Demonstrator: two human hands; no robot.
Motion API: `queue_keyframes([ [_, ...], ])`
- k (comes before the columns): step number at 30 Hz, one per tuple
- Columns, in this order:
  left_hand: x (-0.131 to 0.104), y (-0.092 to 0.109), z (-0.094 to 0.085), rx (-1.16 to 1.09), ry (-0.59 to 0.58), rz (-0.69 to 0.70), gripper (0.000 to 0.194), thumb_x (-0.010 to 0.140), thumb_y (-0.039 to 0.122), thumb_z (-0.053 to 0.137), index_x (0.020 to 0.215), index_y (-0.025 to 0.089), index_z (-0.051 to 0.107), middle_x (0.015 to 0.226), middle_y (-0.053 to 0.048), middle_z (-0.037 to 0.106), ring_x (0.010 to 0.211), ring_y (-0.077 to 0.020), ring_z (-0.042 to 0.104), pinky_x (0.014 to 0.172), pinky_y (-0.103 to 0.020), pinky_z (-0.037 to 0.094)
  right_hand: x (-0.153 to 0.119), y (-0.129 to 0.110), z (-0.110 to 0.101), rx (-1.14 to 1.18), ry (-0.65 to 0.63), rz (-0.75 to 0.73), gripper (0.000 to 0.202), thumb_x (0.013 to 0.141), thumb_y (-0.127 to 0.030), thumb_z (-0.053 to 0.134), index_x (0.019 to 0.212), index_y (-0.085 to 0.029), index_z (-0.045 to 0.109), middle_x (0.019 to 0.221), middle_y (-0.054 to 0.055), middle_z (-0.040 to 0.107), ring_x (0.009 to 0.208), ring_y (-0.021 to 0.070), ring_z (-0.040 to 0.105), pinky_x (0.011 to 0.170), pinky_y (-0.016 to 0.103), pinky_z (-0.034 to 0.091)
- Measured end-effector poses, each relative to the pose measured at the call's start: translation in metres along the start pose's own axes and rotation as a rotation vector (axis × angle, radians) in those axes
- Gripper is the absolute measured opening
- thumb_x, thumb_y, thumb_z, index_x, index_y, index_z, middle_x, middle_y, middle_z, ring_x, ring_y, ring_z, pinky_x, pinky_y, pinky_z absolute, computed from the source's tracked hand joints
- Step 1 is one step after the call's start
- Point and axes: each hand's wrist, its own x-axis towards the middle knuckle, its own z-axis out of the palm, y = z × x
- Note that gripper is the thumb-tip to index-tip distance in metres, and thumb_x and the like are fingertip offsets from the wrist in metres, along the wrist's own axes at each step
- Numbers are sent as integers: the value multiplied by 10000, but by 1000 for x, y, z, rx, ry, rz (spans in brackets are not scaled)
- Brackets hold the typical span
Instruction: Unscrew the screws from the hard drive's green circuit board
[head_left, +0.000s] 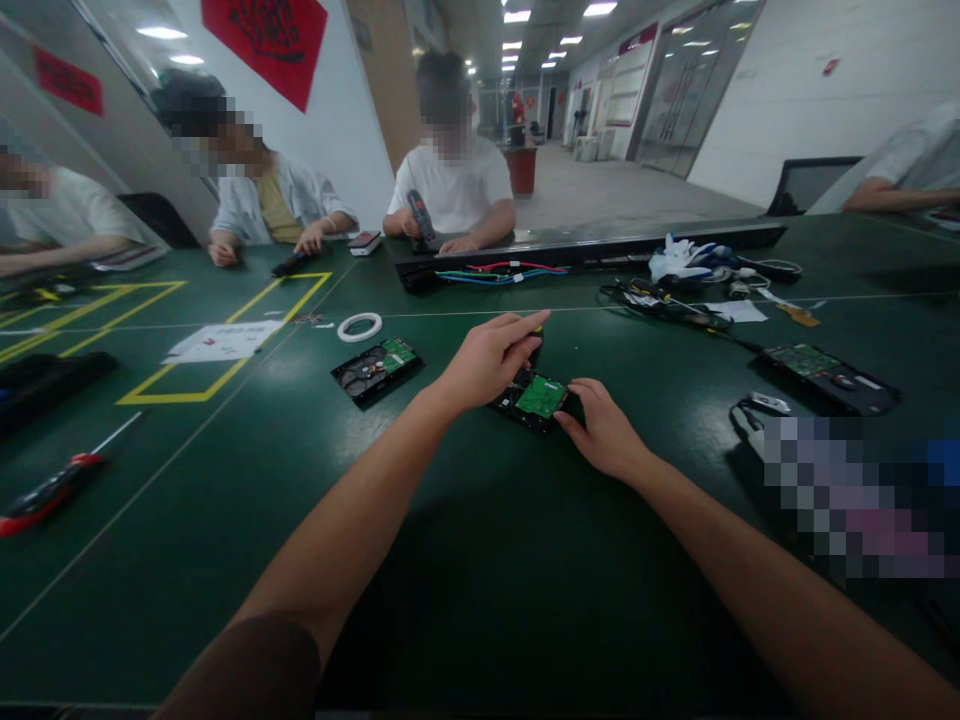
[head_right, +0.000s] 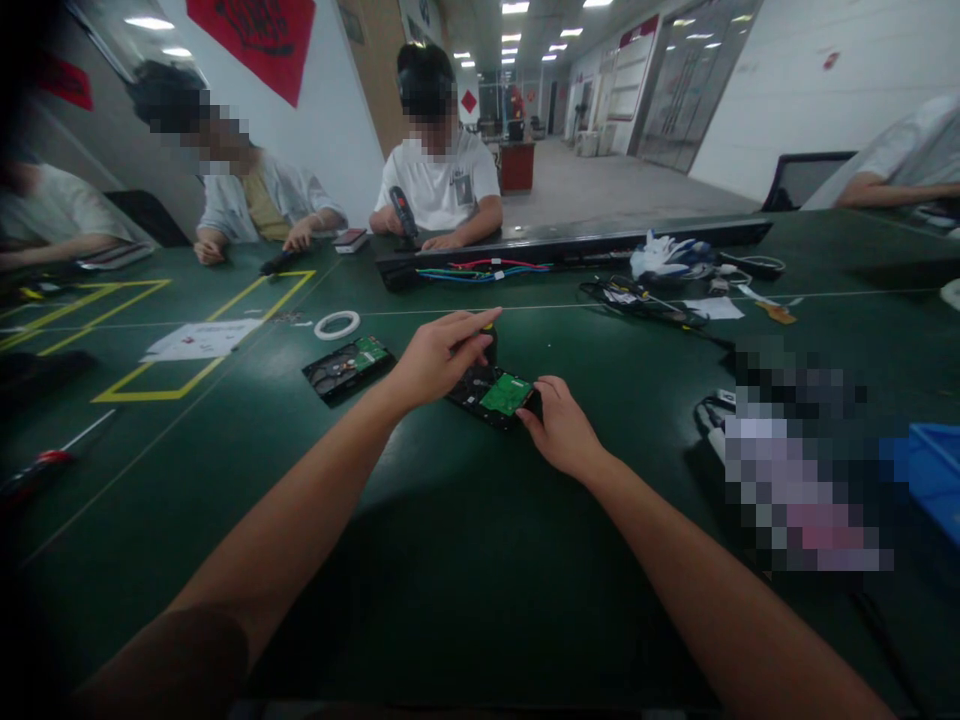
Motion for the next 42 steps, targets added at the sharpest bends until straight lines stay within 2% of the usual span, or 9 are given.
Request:
queue_keyframes([
  [12,0,1,0,13,4,14,428,1061,196,544,1484,190,613,1048,-57,705,813,-139,671,877,-328,559,1,1,0,-3,-12,6,417,1020,-416,574,1345,-155,576,1413,209,565,1335,358,585,1153,562,497],
  [15,0,0,0,10,12,13,428,1057,176,544,1477,191,622,1132,-76,690,811,-130,658,873,-321,563,1,1,0,-6,-14,13,419,1022,-413,572,1345,-145,575,1416,215,561,1337,360,583,1162,560,491],
  [17,1,-1,0,24,29,16,418,1048,163,555,1455,199,643,1176,-87,676,865,-141,662,879,-321,566,1,2,0,-13,-21,20,426,1021,-411,576,1345,-135,576,1422,219,558,1330,360,588,1163,552,492],
  [21,1,-1,-1,66,69,47,397,1032,141,596,1415,211,671,1127,-75,686,1003,-180,664,940,-350,556,0,3,1,-14,-23,23,433,1028,-427,574,1361,-152,572,1442,203,550,1334,349,588,1148,546,506],
  [32,0,1,2,109,110,-1,238,1004,189,695,1239,223,716,1095,-48,692,963,-169,685,927,-340,574,1,4,3,11,1,-3,413,1012,-416,599,1340,-165,583,1409,193,559,1335,345,581,1175,540,482],
  [42,2,2,-1,101,64,26,321,1025,92,590,1303,195,712,1204,-81,743,1094,-190,703,997,-359,568,0,2,1,-7,-14,12,430,1019,-412,595,1353,-142,572,1423,207,559,1323,345,589,1149,536,503],
])
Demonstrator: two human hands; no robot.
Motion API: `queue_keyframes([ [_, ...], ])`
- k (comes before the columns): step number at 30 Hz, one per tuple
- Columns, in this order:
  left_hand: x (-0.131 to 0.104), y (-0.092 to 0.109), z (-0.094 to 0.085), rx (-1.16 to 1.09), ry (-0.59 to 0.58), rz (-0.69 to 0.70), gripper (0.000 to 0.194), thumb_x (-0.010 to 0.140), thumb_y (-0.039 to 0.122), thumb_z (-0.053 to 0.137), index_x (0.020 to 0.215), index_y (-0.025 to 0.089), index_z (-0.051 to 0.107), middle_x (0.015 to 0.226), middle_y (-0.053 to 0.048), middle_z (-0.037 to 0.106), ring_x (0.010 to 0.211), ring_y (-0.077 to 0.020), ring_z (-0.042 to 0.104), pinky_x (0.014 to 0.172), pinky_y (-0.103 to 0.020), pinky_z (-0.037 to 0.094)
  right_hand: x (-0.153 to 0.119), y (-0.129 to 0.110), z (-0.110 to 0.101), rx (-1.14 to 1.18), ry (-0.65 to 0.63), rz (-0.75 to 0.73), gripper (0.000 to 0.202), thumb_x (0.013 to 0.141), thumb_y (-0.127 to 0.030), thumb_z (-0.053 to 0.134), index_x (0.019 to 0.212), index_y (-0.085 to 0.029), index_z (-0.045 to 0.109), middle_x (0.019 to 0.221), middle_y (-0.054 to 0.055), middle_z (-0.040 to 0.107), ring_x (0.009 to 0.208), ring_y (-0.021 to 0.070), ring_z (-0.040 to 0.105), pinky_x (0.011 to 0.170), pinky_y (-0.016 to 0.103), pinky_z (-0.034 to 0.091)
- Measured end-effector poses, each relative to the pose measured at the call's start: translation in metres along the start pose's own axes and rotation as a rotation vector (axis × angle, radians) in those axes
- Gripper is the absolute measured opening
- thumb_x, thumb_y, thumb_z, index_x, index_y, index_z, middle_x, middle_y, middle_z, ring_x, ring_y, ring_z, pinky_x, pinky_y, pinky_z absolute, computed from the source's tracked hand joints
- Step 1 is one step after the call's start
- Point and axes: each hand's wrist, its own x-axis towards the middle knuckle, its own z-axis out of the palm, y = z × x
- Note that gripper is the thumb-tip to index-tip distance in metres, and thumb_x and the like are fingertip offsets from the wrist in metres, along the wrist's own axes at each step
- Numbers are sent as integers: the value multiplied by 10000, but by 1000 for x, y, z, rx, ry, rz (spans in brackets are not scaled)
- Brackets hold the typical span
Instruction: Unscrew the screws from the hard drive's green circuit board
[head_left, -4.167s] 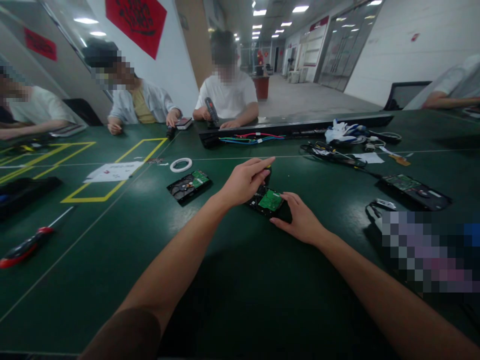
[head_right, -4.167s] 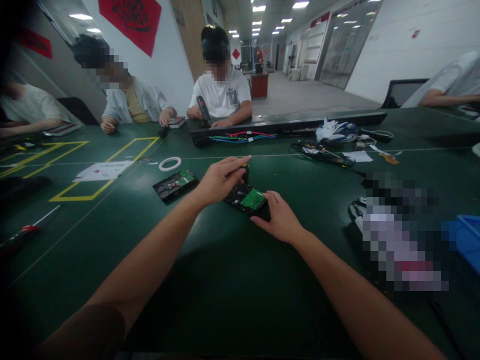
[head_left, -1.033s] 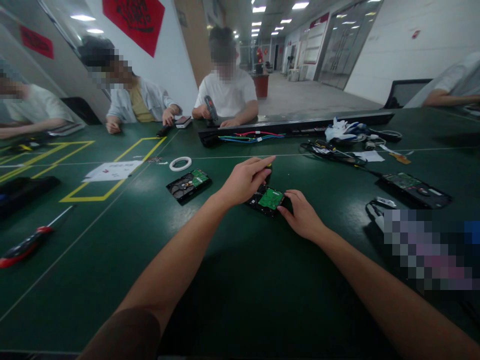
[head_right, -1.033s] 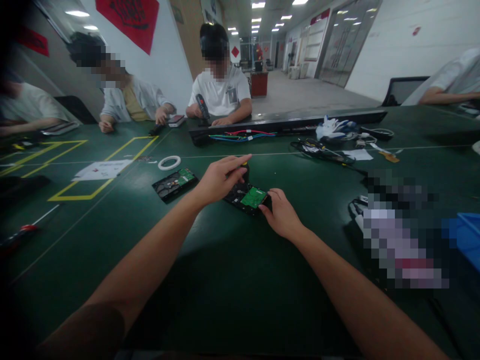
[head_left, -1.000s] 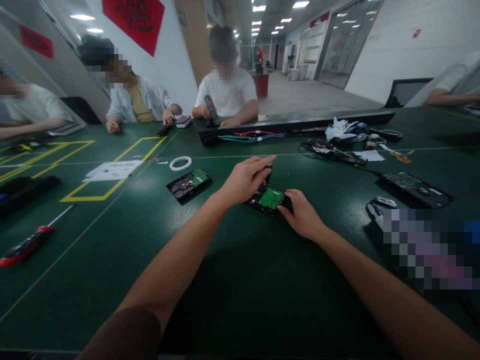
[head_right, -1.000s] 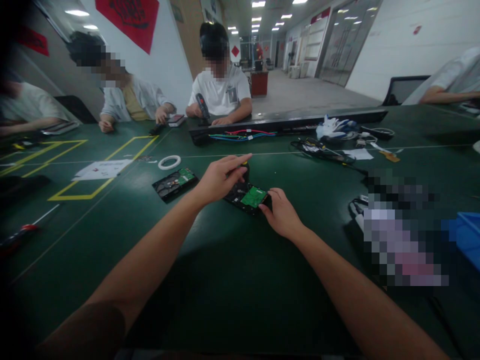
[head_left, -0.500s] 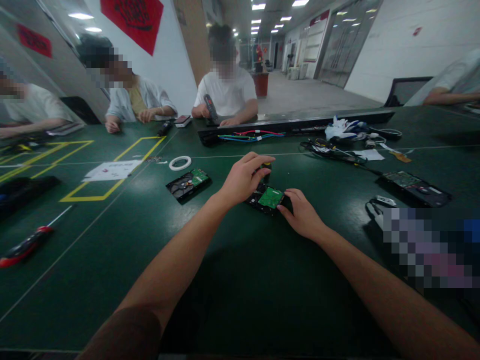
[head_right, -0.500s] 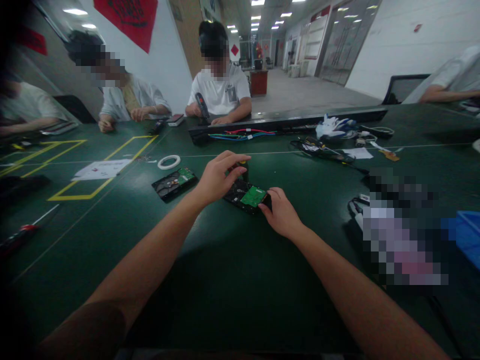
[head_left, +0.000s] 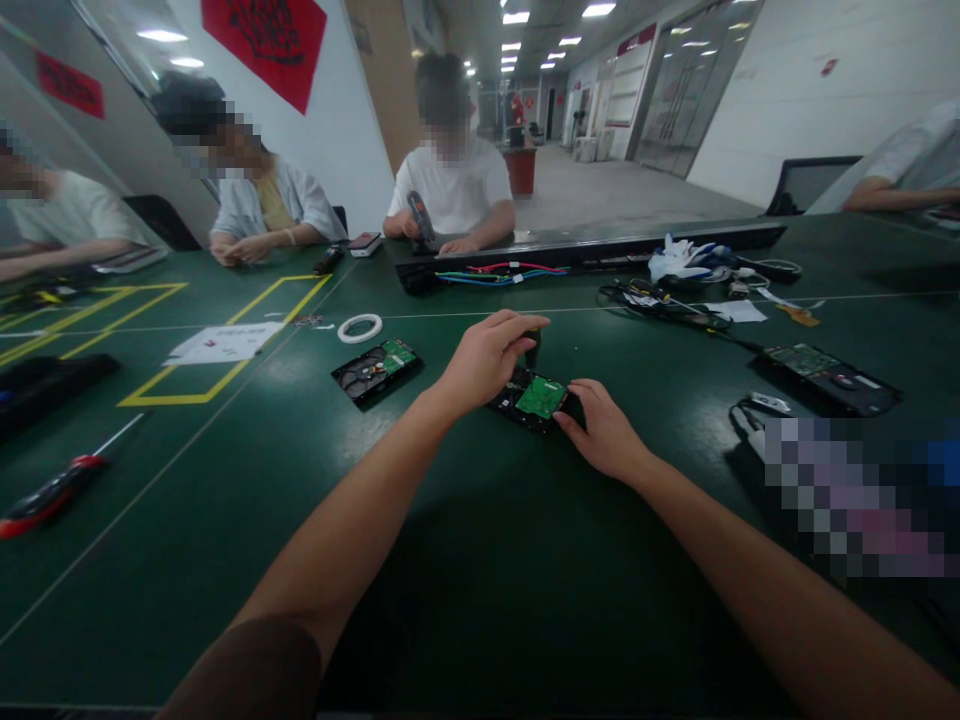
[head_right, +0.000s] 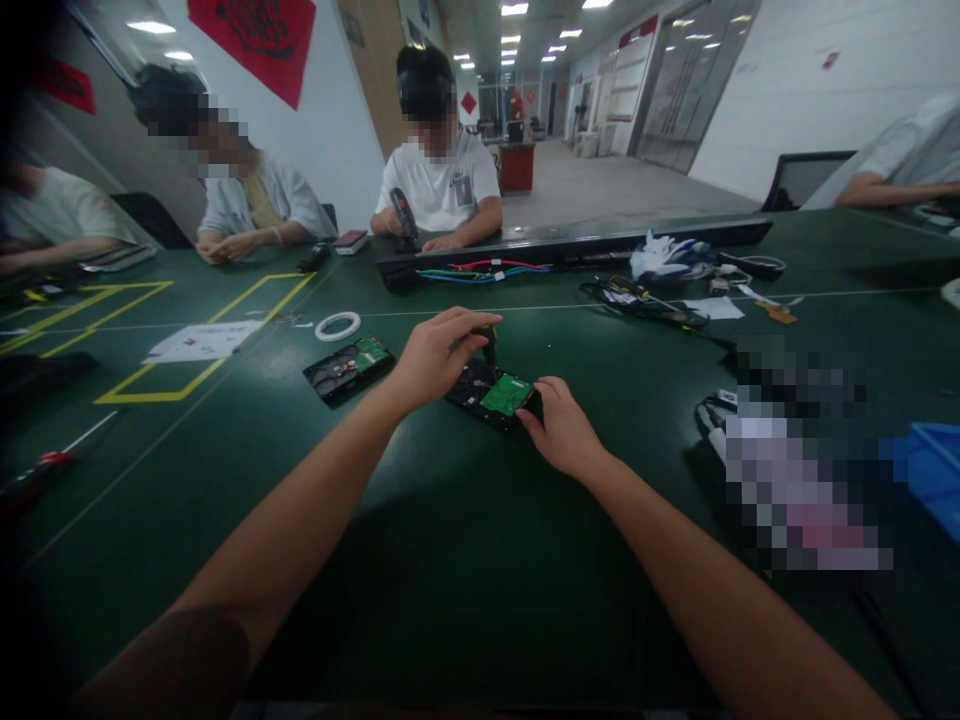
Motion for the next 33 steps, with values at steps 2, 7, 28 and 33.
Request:
queue_keyframes([
  [2,0,0,-1,-9,-15,-2,336,1030,81,568,1313,195,710,1225,-83,747,1111,-192,706,1010,-362,568,0,0,0,-3,-6,2,429,1022,-411,592,1354,-141,570,1421,206,561,1328,345,585,1143,534,509],
  [7,0,0,-1,10,-1,-4,294,1025,116,615,1283,207,722,1207,-74,756,1095,-198,712,1008,-379,572,0,3,1,5,0,-12,394,1032,-418,578,1340,-173,570,1417,183,562,1336,332,583,1149,537,506],
  [28,-4,-7,10,19,104,-5,252,923,286,833,1135,214,718,1019,-24,699,863,-151,684,801,-297,572,0,2,0,17,-10,-10,447,1013,-418,599,1367,-145,572,1429,202,555,1330,333,582,1164,519,491],
  [33,-4,-6,8,61,86,-20,290,977,220,758,1261,212,702,1132,-59,728,975,-178,701,905,-338,582,0,0,-1,-1,-11,-3,470,1020,-437,587,1384,-142,562,1436,210,552,1336,346,580,1163,532,493],
])
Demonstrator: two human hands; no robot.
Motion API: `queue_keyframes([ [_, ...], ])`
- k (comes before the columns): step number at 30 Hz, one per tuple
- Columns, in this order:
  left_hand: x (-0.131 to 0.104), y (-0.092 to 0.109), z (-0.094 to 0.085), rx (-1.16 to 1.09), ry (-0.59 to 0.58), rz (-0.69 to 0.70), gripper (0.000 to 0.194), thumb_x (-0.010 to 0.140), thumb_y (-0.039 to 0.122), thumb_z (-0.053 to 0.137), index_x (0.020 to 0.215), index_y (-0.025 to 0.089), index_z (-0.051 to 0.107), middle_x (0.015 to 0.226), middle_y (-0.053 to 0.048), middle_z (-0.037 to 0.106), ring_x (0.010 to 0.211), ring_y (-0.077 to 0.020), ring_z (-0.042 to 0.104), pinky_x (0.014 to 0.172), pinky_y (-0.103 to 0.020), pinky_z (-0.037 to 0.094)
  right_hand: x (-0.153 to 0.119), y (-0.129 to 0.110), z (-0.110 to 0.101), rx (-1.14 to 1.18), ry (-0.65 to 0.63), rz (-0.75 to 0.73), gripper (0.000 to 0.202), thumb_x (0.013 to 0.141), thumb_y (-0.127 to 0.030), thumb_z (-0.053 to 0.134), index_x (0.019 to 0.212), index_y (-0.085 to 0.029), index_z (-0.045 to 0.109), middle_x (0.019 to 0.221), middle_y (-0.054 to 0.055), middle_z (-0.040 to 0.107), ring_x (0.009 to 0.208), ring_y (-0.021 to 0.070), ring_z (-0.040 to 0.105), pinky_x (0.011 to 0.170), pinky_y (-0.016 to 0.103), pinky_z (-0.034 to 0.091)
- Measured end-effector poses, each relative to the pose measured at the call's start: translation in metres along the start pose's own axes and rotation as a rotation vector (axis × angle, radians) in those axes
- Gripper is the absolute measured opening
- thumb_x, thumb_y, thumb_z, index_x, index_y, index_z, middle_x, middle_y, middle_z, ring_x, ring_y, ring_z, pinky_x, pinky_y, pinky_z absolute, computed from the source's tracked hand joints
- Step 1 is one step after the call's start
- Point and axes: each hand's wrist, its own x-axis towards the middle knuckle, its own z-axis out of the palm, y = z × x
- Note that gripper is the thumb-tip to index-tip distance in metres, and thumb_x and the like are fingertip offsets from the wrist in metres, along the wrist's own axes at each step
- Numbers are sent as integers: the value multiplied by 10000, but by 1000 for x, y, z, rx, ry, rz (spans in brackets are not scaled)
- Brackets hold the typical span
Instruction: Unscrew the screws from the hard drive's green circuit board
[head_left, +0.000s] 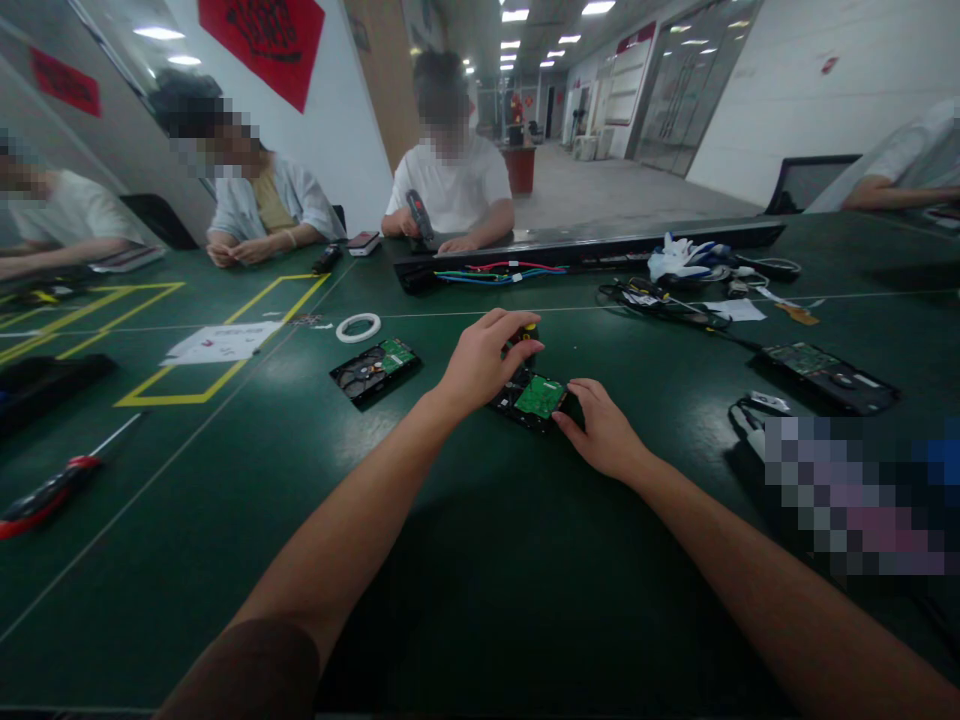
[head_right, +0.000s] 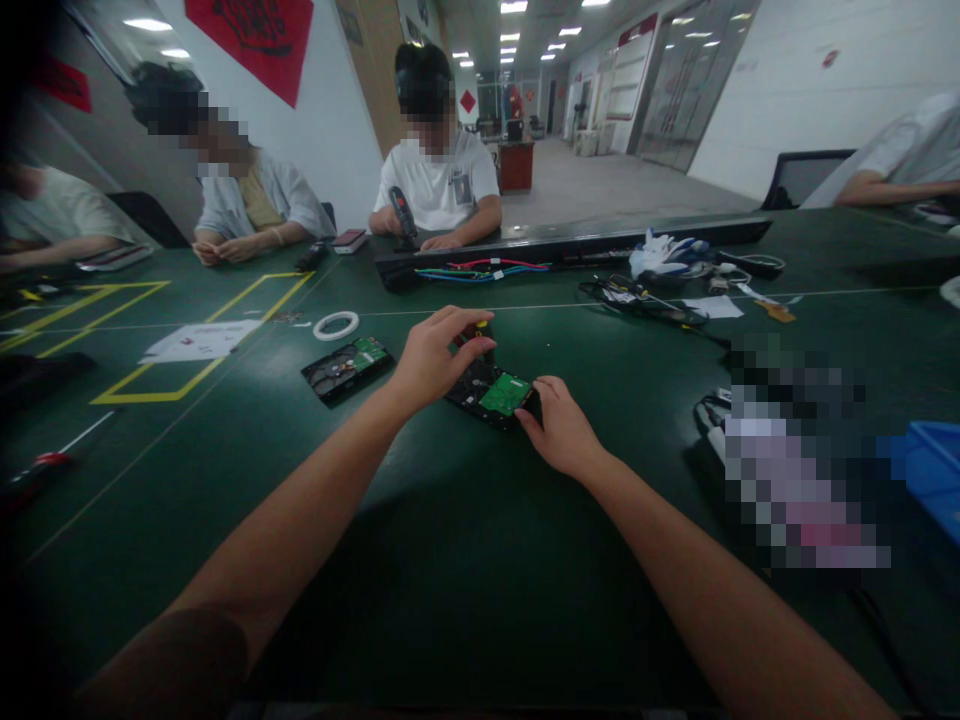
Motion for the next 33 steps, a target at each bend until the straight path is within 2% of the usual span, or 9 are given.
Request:
queue_keyframes([
  [8,1,5,-5,1,-81,8,418,1024,131,624,1432,221,631,1325,-96,728,1193,-220,697,1058,-419,565,1,1,0,11,-12,26,490,1016,-462,590,1415,-179,565,1449,186,547,1349,348,576,1168,549,484],
  [12,2,5,-5,-1,-111,18,412,1038,130,592,1437,225,630,1374,-90,716,1260,-226,679,1114,-439,542,0,0,-1,19,-3,24,480,1014,-452,594,1409,-181,569,1435,182,553,1337,341,581,1171,538,480],
  [17,4,4,-7,-2,-130,0,366,1030,108,591,1375,200,674,1327,-86,742,1226,-226,701,1101,-417,551,0,1,0,6,-6,15,487,1019,-454,587,1403,-155,555,1439,191,549,1340,335,575,1175,522,478],
  [25,3,5,-7,-20,-112,31,327,1003,126,669,1317,214,689,1257,-72,756,1119,-201,722,1036,-385,574,-1,-2,-3,12,-4,15,486,1010,-442,606,1414,-180,545,1454,182,549,1337,337,584,1164,543,494],
  [33,4,5,-7,-20,-122,31,311,1014,152,665,1317,219,679,1232,-73,748,1088,-202,718,1010,-390,577,-2,1,-1,28,-4,23,491,1017,-455,584,1433,-197,545,1484,170,532,1360,338,573,1161,553,496],
])
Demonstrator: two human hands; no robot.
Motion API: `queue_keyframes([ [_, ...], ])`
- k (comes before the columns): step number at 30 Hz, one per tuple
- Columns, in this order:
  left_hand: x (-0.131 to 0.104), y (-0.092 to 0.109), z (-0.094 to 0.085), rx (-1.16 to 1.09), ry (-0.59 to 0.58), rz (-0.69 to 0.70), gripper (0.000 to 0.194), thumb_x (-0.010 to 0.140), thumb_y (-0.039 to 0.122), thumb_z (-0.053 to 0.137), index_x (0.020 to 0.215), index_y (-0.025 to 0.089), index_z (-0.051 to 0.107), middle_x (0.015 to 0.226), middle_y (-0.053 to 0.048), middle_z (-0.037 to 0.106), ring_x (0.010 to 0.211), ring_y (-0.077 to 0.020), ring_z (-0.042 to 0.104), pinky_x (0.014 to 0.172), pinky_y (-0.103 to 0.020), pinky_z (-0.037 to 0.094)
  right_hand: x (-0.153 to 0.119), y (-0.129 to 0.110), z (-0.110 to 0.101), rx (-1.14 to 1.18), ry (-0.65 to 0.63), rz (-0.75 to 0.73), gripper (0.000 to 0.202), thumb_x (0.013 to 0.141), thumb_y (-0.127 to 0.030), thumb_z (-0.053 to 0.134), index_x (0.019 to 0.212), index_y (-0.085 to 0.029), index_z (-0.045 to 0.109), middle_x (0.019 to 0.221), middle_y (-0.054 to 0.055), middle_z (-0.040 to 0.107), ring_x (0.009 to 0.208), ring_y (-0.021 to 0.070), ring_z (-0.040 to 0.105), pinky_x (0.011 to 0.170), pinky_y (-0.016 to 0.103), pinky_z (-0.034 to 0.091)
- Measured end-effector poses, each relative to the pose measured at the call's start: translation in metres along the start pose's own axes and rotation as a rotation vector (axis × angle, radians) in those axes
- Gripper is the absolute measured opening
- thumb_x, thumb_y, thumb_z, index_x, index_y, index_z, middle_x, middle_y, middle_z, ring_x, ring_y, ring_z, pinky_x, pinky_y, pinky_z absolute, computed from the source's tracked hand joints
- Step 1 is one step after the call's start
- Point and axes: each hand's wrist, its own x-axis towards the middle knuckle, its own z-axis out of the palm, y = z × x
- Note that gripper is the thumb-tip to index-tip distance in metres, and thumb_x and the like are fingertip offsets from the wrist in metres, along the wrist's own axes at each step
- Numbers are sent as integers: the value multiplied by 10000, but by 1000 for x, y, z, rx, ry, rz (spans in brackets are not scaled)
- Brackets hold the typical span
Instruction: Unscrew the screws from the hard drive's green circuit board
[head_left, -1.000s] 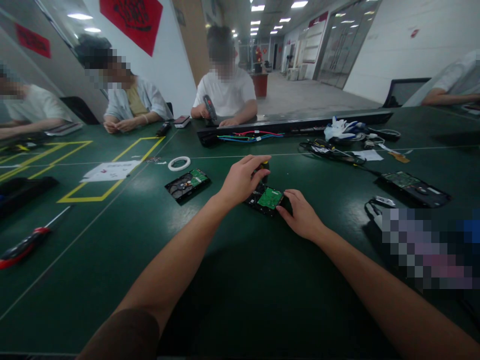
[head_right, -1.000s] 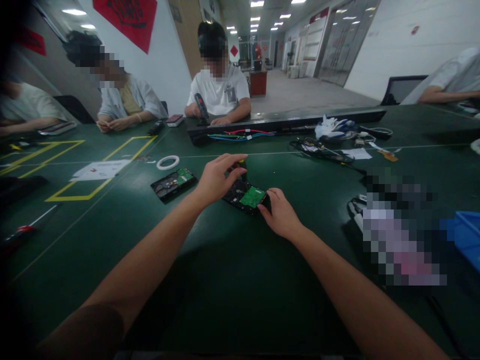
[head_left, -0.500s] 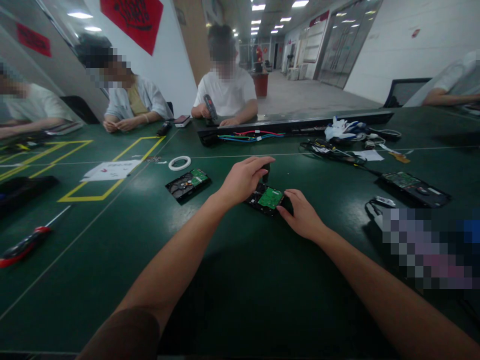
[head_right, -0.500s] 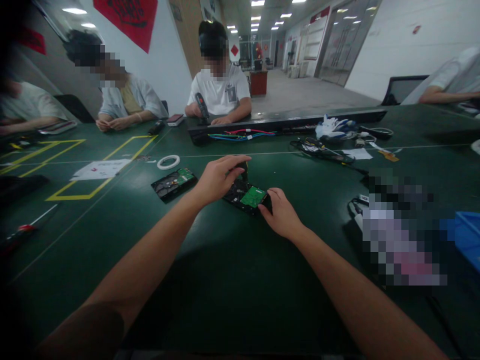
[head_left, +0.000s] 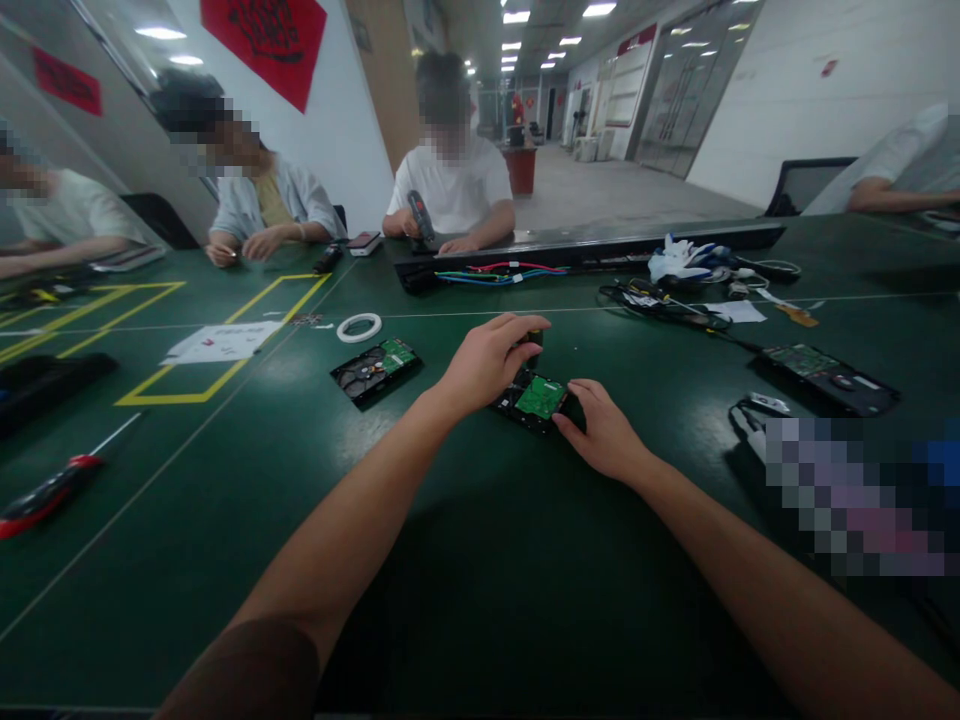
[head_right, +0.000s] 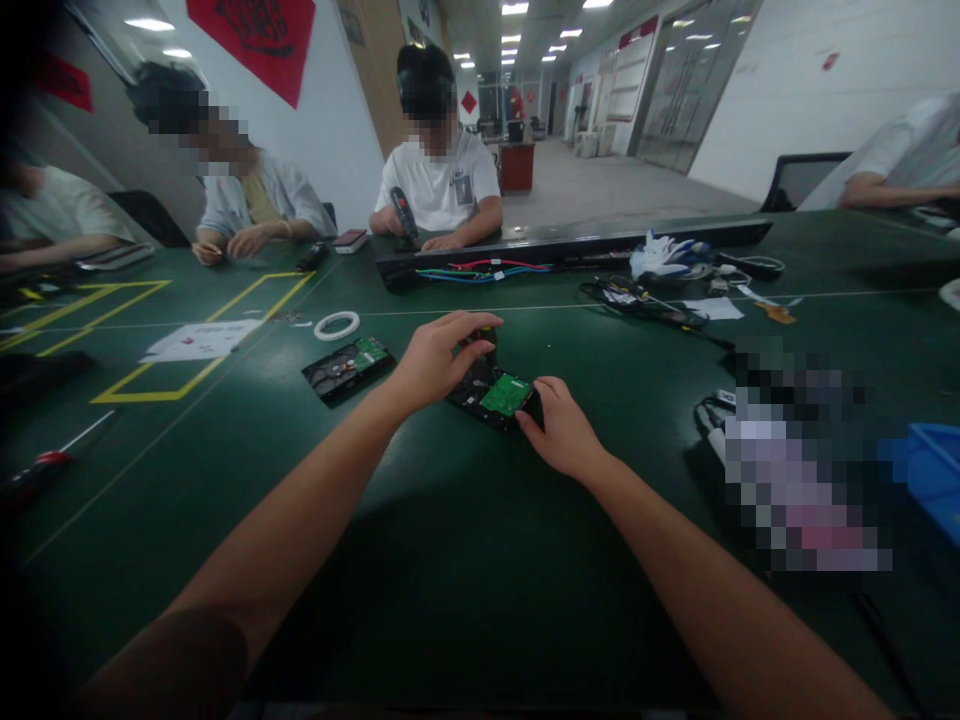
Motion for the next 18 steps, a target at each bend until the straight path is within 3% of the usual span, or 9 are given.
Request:
queue_keyframes([
  [18,-1,0,2,-14,17,-13,276,1014,211,692,1289,237,692,1179,-59,739,1019,-185,712,959,-357,579,1,0,0,-17,-2,-16,505,1023,-456,578,1432,-161,539,1471,196,535,1352,339,573,1169,542,492],
])
